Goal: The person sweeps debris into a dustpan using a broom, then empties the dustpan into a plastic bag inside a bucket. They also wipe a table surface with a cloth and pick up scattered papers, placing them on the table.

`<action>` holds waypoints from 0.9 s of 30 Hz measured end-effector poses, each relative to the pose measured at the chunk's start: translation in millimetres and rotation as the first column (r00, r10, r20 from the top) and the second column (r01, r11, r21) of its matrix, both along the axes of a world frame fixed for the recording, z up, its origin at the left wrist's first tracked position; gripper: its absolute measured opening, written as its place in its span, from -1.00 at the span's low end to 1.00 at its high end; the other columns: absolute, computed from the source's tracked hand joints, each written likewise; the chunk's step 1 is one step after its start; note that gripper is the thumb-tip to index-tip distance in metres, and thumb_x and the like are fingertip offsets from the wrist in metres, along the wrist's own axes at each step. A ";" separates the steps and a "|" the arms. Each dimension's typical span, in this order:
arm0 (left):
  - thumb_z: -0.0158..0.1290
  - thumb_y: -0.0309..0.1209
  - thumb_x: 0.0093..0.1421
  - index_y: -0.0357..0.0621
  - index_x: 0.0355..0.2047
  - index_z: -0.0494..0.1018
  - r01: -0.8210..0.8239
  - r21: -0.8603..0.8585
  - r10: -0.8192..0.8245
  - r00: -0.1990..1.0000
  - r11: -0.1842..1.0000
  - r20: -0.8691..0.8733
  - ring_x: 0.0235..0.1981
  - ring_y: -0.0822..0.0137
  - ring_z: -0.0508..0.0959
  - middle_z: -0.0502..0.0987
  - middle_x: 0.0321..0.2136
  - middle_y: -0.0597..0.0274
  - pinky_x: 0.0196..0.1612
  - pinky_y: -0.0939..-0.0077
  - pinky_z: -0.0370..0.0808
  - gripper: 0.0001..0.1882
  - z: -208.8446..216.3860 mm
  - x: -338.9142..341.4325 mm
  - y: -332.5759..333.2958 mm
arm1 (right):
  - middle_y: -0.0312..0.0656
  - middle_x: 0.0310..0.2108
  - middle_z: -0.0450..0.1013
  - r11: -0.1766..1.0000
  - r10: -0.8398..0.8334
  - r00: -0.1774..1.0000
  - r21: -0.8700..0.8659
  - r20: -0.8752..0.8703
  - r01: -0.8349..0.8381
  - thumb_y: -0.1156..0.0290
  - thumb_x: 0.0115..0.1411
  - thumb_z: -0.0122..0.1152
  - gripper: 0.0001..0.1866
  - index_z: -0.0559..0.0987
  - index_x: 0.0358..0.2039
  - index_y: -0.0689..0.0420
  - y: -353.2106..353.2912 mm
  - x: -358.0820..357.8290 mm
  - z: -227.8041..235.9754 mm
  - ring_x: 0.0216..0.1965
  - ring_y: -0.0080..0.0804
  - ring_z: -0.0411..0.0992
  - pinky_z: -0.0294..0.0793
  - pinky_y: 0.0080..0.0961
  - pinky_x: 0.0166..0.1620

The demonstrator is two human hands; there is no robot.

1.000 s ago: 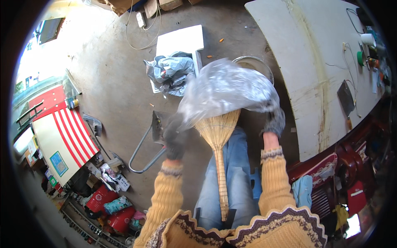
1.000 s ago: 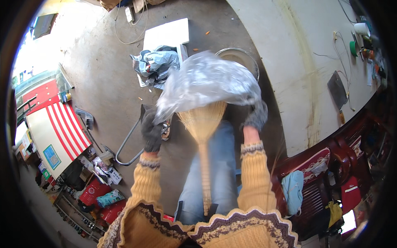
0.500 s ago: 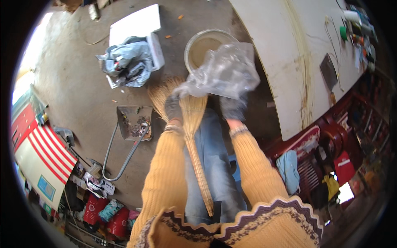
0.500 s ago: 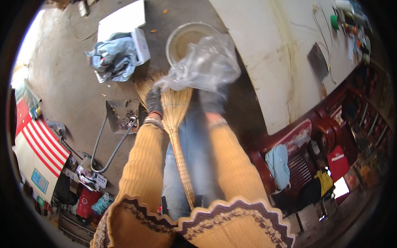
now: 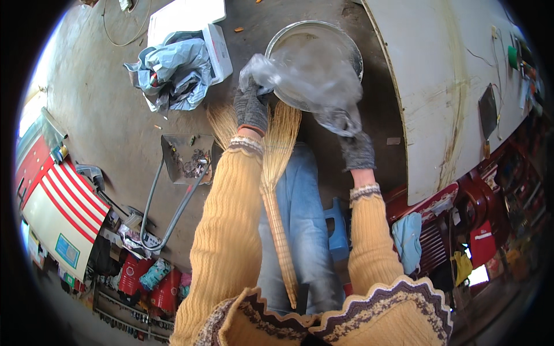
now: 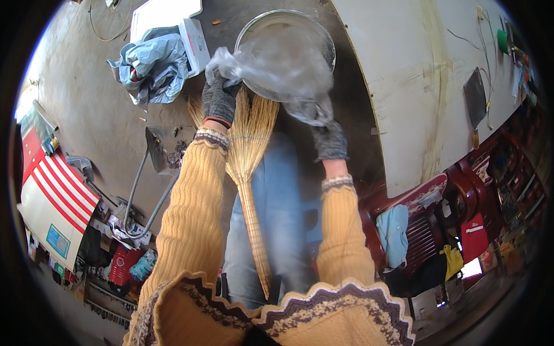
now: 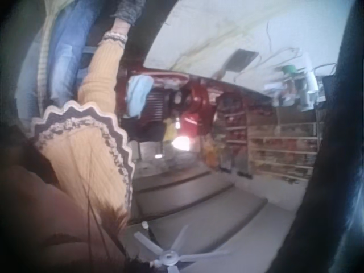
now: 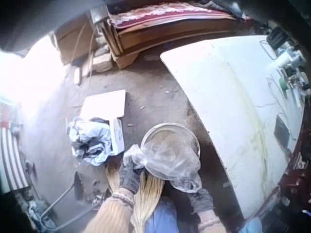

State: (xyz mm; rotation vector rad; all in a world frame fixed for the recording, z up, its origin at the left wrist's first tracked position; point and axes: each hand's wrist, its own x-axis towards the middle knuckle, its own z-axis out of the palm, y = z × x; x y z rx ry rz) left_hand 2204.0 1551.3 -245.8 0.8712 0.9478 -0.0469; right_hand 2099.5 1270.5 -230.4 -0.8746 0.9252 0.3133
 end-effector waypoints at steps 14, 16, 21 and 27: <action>-0.07 -0.22 0.23 -0.11 -0.29 0.58 0.829 0.521 -0.620 0.303 -0.204 -0.724 -0.20 0.09 0.59 0.61 -0.28 0.07 -0.13 0.26 0.49 -0.70 -114.4 -8.6 100.8 | -0.19 -0.06 0.46 0.836 -0.549 0.834 -0.038 -0.052 0.548 0.28 0.25 0.08 -0.64 0.48 -0.01 0.20 -76.7 27.9 -116.8 -0.10 -0.28 0.42 0.43 -0.37 -0.03; -0.10 -0.25 0.25 -0.15 -0.17 0.53 0.733 0.635 -0.725 0.296 -0.246 -0.622 -0.13 0.13 0.56 0.58 -0.19 0.07 -0.04 0.31 0.45 -0.69 -132.9 17.5 100.6 | -0.16 -0.02 0.42 0.894 -0.313 0.946 -0.307 0.090 0.325 0.27 0.23 0.11 -0.63 0.45 -0.01 0.21 -69.3 49.6 -98.7 -0.02 -0.26 0.39 0.39 -0.35 0.04; -0.08 -0.20 0.23 -0.18 -0.25 0.55 0.752 0.551 -0.601 0.264 -0.362 -0.754 -0.18 0.10 0.58 0.60 -0.26 0.06 -0.11 0.34 0.48 -0.67 -112.4 45.4 65.6 | -0.01 0.00 0.32 0.136 0.386 0.911 -0.986 0.146 0.101 0.32 0.13 0.27 -0.51 0.35 0.01 0.24 11.5 41.1 8.3 0.03 -0.14 0.34 0.33 -0.25 0.15; -0.02 -0.19 0.18 -0.13 -0.28 0.56 0.785 0.613 -0.521 0.486 -0.093 -0.702 -0.32 0.08 0.62 0.62 -0.37 0.10 -0.25 0.27 0.54 -0.70 -100.9 36.8 53.8 | 0.05 0.14 0.26 0.093 0.277 0.908 -0.932 -0.313 -0.350 0.32 0.04 0.34 -0.32 0.30 0.12 0.33 72.6 0.5 32.8 0.13 -0.06 0.28 0.33 -0.18 0.14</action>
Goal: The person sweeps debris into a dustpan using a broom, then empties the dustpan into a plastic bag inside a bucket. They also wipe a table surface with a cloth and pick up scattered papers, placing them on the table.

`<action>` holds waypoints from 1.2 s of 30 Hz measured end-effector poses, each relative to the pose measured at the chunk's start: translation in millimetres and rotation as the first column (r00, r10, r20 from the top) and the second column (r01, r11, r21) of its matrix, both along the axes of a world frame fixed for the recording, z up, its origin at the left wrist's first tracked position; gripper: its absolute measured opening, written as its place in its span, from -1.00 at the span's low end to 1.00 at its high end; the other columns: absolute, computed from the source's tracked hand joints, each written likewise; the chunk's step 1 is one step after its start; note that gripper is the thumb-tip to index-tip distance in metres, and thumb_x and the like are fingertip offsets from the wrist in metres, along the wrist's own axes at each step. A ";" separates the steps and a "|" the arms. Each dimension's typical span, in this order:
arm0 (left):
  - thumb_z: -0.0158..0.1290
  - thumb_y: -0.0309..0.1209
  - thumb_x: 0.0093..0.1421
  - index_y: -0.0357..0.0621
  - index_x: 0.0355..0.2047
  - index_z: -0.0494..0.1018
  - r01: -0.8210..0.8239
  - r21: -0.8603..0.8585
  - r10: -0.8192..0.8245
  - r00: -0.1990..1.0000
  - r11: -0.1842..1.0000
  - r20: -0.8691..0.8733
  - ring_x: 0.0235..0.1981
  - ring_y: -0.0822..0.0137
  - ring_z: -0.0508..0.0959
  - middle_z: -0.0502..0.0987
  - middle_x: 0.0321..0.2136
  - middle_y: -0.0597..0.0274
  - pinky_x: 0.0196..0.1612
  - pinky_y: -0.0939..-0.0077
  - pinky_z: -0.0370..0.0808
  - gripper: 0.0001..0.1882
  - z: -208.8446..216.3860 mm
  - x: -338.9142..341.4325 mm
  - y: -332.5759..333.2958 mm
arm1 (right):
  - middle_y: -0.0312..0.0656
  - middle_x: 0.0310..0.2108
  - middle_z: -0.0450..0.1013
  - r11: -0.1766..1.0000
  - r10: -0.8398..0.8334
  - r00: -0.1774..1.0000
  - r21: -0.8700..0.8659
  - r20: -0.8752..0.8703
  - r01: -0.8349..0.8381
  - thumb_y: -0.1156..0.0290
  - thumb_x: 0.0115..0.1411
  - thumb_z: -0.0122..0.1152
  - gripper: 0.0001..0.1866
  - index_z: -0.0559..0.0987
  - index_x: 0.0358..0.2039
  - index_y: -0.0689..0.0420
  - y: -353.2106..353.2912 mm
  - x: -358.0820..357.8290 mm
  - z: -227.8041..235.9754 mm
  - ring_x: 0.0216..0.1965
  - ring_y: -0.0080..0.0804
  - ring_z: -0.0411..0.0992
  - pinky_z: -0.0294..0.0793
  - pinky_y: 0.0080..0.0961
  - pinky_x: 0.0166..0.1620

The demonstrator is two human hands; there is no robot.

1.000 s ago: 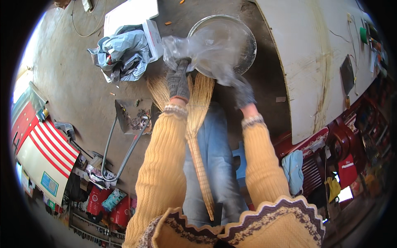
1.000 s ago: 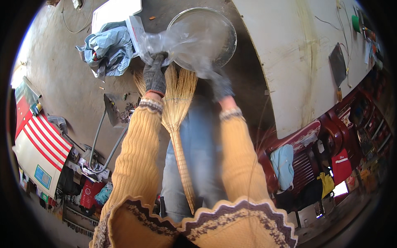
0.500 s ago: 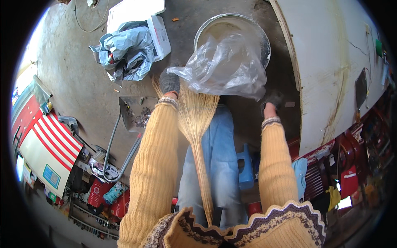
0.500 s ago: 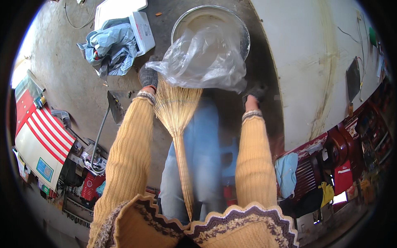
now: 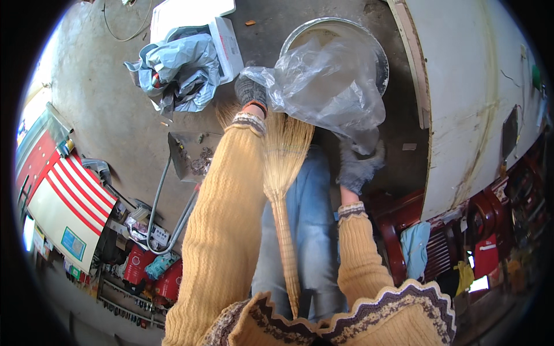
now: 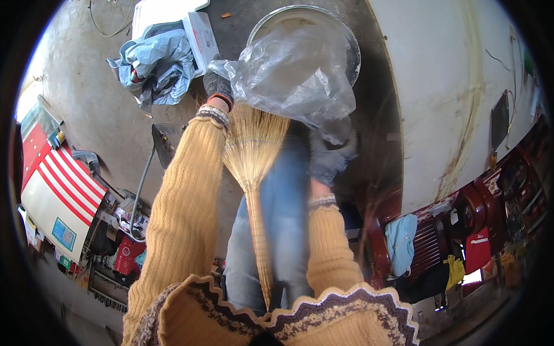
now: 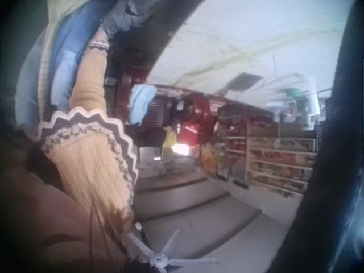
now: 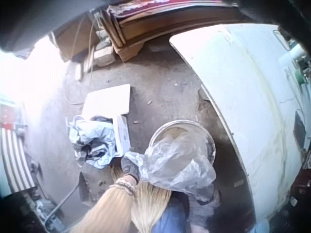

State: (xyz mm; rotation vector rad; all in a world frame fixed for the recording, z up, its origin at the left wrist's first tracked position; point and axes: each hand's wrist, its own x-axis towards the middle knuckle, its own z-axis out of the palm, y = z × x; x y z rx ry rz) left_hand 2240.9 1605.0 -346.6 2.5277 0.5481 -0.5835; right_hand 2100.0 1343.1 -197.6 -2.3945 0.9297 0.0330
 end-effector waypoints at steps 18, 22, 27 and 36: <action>-0.14 -0.38 0.31 -0.27 -0.12 0.51 -0.598 -0.691 0.512 0.776 0.407 -0.369 -0.29 0.37 0.57 0.59 -0.24 0.13 -0.24 0.58 0.52 -0.70 -28.1 -2.3 6.7 | -0.22 -0.15 0.45 0.088 -0.578 0.811 0.981 -0.091 0.172 0.32 0.32 -0.10 -0.73 0.49 -0.09 0.13 -147.8 100.0 -188.0 -0.10 -0.36 0.43 0.42 -0.49 -0.01; -0.04 -0.51 0.23 -0.22 0.02 0.43 -0.142 -0.848 0.112 0.989 0.510 -0.099 -0.09 0.32 0.53 0.55 -0.11 0.13 -0.01 0.48 0.48 -0.66 5.1 63.1 10.2 | -0.11 -0.03 0.46 0.605 -0.148 0.988 0.794 0.030 0.067 0.41 0.25 0.03 -0.64 0.45 0.04 0.24 -138.4 158.6 -161.3 -0.08 -0.30 0.46 0.45 -0.39 -0.01; 0.21 -0.39 0.08 -0.11 0.22 0.24 0.152 -0.709 -0.378 0.910 0.688 -0.172 0.13 0.17 0.39 0.39 0.11 0.04 0.19 0.33 0.34 -0.32 74.8 114.3 36.1 | -0.09 0.01 0.45 0.651 -0.095 0.984 0.739 -0.150 0.176 0.44 0.18 0.17 -0.53 0.41 0.11 0.27 -127.0 187.7 -106.9 -0.03 -0.30 0.44 0.44 -0.40 0.03; 0.31 -0.36 -0.04 -0.09 -0.03 0.46 0.870 -0.160 -0.743 0.484 0.466 0.463 0.12 0.13 0.39 0.41 0.06 0.09 0.19 0.30 0.33 -0.48 145.8 85.9 -3.1 | -0.10 0.06 0.40 0.678 0.110 0.969 0.696 0.222 -0.237 0.33 0.27 0.07 -0.51 0.34 0.18 0.22 -122.6 130.3 -55.1 0.07 -0.30 0.34 0.30 -0.41 0.16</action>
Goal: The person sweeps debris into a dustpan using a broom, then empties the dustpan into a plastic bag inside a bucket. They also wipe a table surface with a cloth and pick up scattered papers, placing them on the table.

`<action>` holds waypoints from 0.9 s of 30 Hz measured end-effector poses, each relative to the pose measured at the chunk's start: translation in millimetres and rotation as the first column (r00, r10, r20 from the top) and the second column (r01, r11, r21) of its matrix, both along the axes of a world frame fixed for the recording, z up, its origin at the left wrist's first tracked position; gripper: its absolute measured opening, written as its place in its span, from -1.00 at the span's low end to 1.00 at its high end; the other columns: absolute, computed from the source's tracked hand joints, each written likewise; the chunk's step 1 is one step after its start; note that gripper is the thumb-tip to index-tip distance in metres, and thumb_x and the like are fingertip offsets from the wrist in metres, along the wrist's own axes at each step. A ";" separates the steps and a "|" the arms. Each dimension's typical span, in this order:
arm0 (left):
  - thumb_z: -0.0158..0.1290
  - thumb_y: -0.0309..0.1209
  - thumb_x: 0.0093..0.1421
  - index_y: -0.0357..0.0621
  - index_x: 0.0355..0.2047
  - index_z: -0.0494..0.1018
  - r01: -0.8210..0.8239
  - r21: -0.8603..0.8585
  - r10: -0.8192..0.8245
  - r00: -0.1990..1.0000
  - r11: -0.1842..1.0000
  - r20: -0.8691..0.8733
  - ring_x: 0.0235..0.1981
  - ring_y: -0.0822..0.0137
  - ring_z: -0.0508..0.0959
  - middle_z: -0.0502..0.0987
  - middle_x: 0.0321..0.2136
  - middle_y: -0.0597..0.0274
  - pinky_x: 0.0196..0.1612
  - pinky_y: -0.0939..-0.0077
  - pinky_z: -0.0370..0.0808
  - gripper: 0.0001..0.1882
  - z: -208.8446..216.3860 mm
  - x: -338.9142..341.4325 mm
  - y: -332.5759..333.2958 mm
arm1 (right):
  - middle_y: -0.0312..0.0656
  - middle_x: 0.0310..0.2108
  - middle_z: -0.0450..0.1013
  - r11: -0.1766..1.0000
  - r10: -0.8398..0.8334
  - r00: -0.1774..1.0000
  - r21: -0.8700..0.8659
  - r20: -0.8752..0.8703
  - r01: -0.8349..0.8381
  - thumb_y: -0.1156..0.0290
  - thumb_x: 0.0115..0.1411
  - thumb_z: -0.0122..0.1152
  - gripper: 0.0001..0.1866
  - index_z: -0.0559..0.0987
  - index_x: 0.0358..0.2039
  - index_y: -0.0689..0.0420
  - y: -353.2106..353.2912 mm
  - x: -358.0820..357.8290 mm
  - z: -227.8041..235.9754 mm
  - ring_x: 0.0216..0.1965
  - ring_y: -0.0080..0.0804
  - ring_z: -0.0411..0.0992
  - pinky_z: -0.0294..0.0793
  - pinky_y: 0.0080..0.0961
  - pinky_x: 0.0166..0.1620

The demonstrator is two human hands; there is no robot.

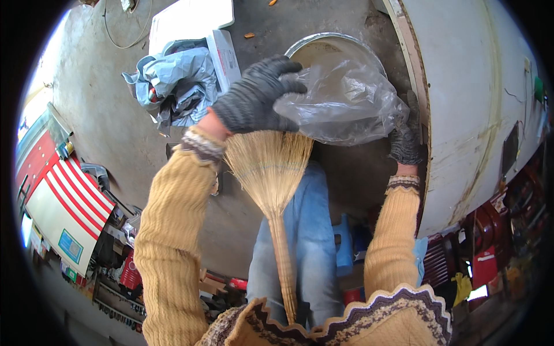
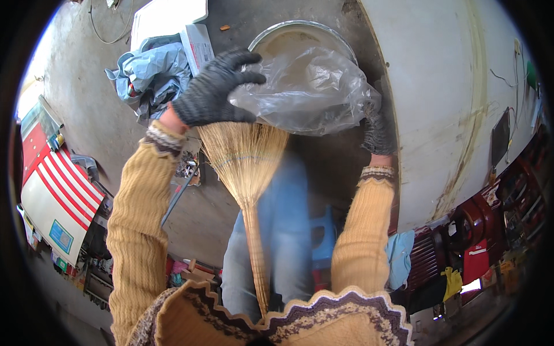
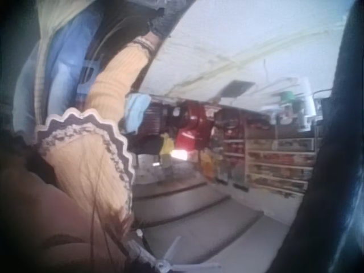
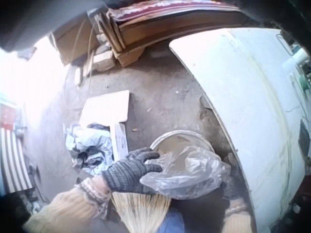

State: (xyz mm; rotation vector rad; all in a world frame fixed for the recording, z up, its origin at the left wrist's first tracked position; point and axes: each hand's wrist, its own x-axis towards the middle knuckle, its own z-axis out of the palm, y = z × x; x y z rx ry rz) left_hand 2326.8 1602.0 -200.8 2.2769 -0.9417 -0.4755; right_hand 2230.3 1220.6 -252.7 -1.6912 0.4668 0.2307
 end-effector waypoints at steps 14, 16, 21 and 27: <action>0.17 -0.20 0.13 -0.13 -0.16 0.59 -0.825 0.054 0.687 0.431 0.563 -0.585 -0.25 0.27 0.59 0.63 -0.24 0.14 -0.07 0.42 0.47 -0.66 -132.4 54.4 -42.2 | -0.20 -0.22 0.52 0.960 -0.249 0.959 -0.169 -0.138 0.225 0.33 0.20 0.22 -0.71 0.55 -0.13 0.23 -1.0 97.0 -110.1 -0.22 -0.38 0.46 0.46 -0.43 -0.14; 0.15 -0.12 0.13 -0.11 -0.16 0.59 -0.799 0.198 0.712 0.357 0.569 -0.605 -0.21 0.23 0.60 0.62 -0.17 0.12 -0.04 0.38 0.46 -0.62 -161.9 64.7 -43.4 | -0.19 -0.18 0.52 0.970 -0.235 0.951 -0.109 -0.203 0.216 0.30 0.22 0.17 -0.69 0.54 -0.09 0.21 -9.6 103.8 -128.3 -0.20 -0.35 0.45 0.45 -0.40 -0.12; -0.03 0.14 0.14 -0.08 -0.12 0.57 -0.171 0.487 0.362 0.871 0.856 -0.332 -0.04 0.01 0.53 0.56 -0.08 0.05 0.05 0.27 0.42 -0.42 -217.0 81.1 -21.2 | -0.19 -0.11 0.50 0.941 -0.332 0.789 -0.119 -0.517 0.317 0.24 0.27 0.03 -0.63 0.51 0.00 0.17 -31.6 73.3 -154.7 -0.14 -0.29 0.43 0.43 -0.34 -0.09; 0.18 -0.16 0.14 -0.25 -0.11 0.50 -0.739 0.425 0.837 0.348 0.523 -0.423 -0.16 0.18 0.58 0.60 -0.20 0.02 -0.02 0.40 0.46 -0.56 -141.4 -61.5 36.3 | -0.12 0.01 0.45 0.760 -0.547 0.649 0.011 -0.528 0.649 0.12 0.31 -0.10 -0.54 0.46 0.07 0.14 -44.7 -36.0 -143.5 -0.02 -0.21 0.41 0.39 -0.31 0.04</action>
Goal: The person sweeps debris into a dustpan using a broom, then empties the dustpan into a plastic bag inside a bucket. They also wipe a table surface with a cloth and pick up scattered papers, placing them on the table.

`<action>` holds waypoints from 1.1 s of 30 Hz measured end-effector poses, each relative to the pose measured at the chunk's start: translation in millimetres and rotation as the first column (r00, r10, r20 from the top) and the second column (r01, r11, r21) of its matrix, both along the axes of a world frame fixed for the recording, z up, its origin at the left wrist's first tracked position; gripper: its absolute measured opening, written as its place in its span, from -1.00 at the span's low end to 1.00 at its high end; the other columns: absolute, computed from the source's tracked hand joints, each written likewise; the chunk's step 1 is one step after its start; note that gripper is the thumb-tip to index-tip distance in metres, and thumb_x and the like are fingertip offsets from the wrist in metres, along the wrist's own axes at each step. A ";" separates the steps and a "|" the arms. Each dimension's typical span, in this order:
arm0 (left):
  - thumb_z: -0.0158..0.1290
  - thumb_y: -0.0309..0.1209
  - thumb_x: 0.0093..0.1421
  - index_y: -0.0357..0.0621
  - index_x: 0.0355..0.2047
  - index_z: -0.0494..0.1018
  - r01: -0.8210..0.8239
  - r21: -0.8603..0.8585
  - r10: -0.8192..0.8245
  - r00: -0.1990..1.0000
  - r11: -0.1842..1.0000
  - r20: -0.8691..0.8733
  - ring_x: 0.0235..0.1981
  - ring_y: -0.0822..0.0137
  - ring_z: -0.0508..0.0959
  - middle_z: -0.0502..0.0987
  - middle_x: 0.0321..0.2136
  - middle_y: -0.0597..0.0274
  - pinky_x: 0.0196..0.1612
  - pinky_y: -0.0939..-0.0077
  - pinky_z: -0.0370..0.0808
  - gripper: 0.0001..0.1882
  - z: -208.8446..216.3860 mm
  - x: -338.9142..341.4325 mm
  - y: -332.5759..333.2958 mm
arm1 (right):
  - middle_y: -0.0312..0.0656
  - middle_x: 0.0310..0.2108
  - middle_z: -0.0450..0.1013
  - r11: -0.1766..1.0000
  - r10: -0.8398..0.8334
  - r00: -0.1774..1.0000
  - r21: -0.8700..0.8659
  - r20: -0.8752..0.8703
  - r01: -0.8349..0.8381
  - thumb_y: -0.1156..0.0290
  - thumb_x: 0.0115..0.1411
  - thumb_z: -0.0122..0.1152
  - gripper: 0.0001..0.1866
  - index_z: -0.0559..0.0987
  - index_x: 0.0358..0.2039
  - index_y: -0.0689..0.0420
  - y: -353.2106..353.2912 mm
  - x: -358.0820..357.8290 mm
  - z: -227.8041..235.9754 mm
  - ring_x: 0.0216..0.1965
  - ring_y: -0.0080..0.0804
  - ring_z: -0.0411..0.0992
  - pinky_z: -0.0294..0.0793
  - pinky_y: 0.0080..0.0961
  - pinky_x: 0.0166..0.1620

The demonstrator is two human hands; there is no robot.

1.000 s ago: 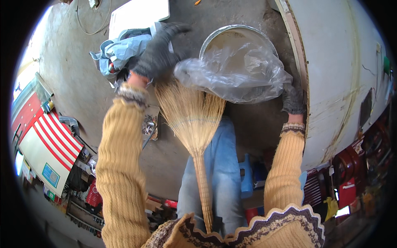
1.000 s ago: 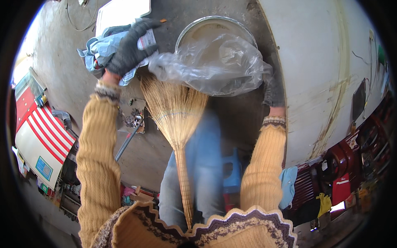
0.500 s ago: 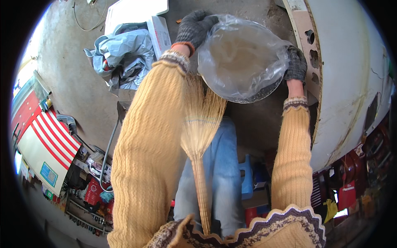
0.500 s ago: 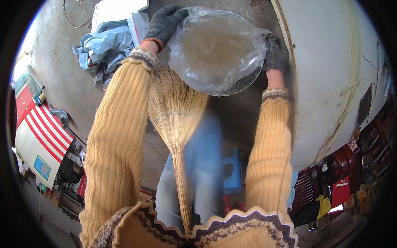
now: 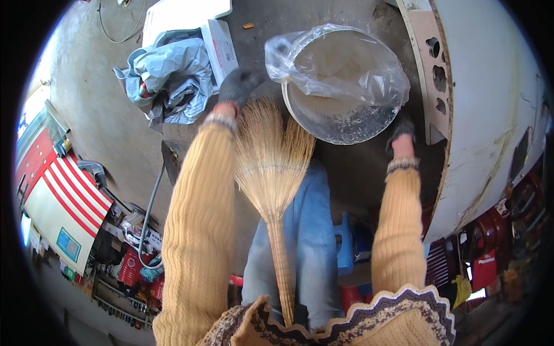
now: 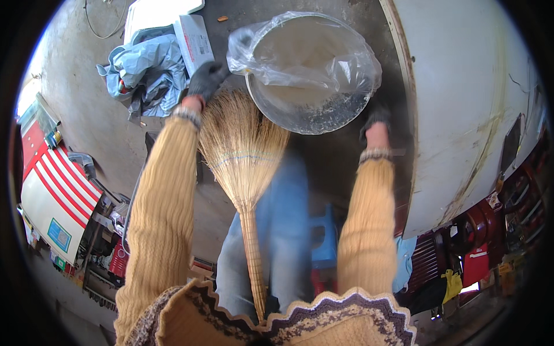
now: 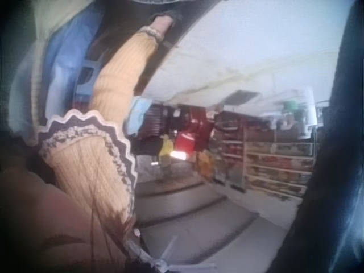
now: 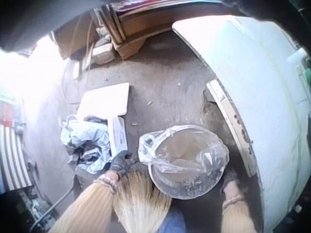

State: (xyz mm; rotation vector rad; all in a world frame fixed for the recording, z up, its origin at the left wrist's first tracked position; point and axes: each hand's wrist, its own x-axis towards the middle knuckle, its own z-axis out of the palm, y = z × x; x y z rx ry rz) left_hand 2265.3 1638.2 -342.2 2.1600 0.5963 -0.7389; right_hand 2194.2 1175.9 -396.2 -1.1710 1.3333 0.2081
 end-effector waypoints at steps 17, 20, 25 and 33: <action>0.24 -0.28 0.07 -0.39 -0.38 0.47 -0.892 -0.071 0.888 0.431 0.446 0.160 -0.49 0.14 0.50 0.54 -0.51 0.00 -0.33 0.31 0.45 -0.65 78.0 -24.3 -147.1 | -0.26 -0.22 0.53 0.980 -0.196 0.980 -0.023 0.018 0.196 0.20 0.15 0.31 -0.65 0.56 -0.12 0.10 112.6 28.9 122.6 -0.33 -0.41 0.49 0.55 -0.52 -0.31; 0.21 -0.42 0.08 -0.38 -0.39 0.46 -0.927 -0.113 0.931 0.363 0.359 -0.026 -0.52 0.29 0.52 0.54 -0.51 0.09 -0.43 0.42 0.45 -0.76 82.2 -68.2 -140.4 | -0.24 -0.22 0.52 0.968 -0.202 0.975 -0.169 -0.090 0.185 0.31 0.15 0.32 -0.68 0.55 -0.10 0.09 107.1 -13.8 119.5 -0.28 -0.38 0.50 0.58 -0.47 -0.29; 0.04 -0.51 0.22 -0.33 -0.17 0.39 -0.921 -0.351 0.883 0.300 0.170 -0.360 -0.39 0.30 0.53 0.53 -0.35 0.10 -0.39 0.53 0.52 -0.80 68.5 -93.1 -138.0 | -0.14 -0.07 0.48 0.885 -0.458 0.889 0.110 0.025 0.453 0.46 0.22 0.18 -0.66 0.47 0.02 0.15 113.1 -52.3 99.7 -0.08 -0.27 0.47 0.59 -0.29 -0.10; -0.12 -0.54 0.31 -0.14 -0.09 0.38 -0.889 -0.433 0.724 0.396 0.149 -0.565 -0.46 0.41 0.44 0.48 -0.32 0.25 -0.53 0.60 0.37 -0.81 35.0 -107.2 -115.6 | -0.24 -0.08 0.48 0.882 -0.392 0.920 0.295 0.023 0.368 0.41 0.22 0.19 -0.65 0.46 0.04 0.09 121.5 -59.5 51.5 -0.09 -0.34 0.47 0.55 -0.36 -0.05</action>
